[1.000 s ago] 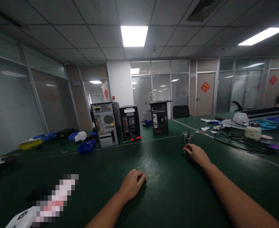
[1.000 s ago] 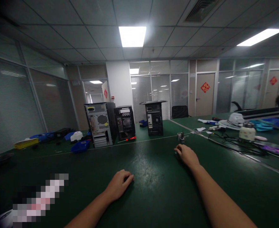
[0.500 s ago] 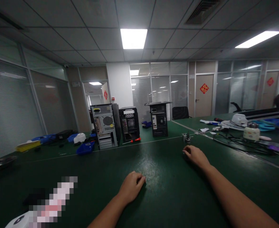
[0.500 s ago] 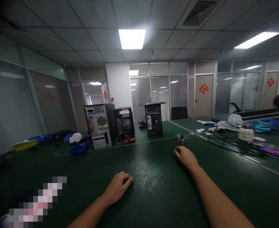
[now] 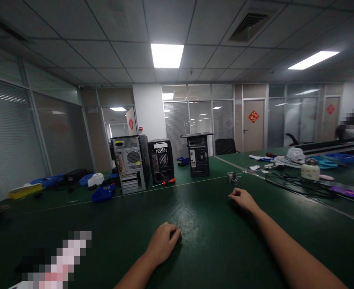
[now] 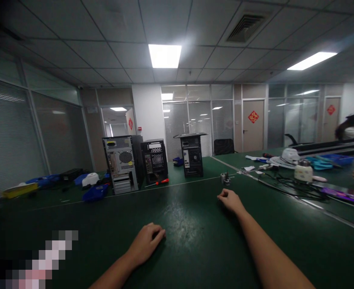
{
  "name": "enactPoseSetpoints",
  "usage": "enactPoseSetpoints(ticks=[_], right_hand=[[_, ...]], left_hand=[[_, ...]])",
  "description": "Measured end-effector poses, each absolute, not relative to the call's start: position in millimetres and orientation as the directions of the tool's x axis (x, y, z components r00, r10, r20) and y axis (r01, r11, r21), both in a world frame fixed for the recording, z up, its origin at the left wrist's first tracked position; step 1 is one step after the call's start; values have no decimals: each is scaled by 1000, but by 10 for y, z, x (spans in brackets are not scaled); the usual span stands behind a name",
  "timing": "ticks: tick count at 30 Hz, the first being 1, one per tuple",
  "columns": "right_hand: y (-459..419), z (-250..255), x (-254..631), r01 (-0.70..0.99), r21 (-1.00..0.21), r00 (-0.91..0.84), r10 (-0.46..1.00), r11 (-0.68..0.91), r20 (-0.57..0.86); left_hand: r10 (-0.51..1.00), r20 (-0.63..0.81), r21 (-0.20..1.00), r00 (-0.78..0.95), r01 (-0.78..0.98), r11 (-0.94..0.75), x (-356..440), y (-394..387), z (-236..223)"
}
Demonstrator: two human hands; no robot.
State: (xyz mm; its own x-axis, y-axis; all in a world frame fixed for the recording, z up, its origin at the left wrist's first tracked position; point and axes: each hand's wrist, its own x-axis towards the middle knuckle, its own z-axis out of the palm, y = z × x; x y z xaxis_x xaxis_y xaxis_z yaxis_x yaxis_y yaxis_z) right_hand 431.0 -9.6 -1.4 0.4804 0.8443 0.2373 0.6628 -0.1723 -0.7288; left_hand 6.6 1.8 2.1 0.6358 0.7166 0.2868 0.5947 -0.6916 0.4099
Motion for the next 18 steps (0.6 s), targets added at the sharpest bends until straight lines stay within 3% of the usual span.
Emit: enactPoseSetpoints(ticks=[6,18], right_hand=[[-141,-7,4262,638,-746,506,834,-191,219],[-280,47,4150,773,-633,273,923,-43,271]], left_hand=[[723,284,413,630,600,-685,63,15,38],[711,289,420,641,582,-696,74,30,52]])
